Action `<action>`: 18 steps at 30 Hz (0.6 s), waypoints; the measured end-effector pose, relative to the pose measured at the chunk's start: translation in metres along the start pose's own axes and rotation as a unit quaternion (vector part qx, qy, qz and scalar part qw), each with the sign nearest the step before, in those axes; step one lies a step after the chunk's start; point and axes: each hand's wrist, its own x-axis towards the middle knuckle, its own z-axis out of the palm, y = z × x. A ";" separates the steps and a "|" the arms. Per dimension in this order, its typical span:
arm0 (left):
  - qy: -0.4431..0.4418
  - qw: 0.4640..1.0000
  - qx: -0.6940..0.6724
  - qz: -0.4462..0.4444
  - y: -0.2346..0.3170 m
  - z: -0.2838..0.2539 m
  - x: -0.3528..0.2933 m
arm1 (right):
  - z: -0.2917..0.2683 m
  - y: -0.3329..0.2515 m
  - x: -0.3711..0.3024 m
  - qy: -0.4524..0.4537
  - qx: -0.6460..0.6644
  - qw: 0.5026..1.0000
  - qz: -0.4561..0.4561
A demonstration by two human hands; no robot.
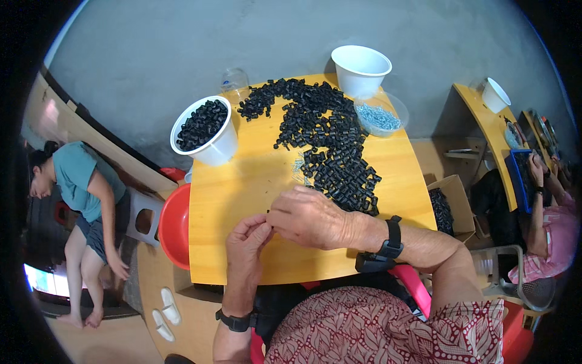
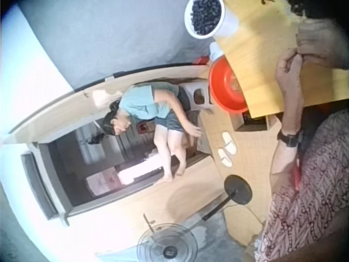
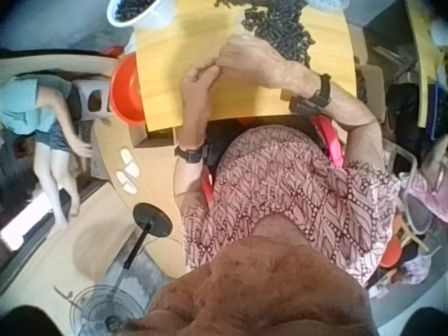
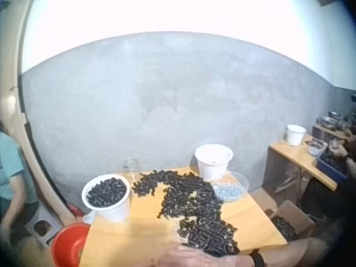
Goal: The person picks up a black plastic piece and a metal pin by hand, inserts the pin into the piece, and places the assembled unit onto the table, repeating the process several times.
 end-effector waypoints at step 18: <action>-0.026 0.999 0.028 -0.002 -0.013 0.003 -0.008 | 0.008 -0.013 -0.020 0.080 -0.075 0.994 0.017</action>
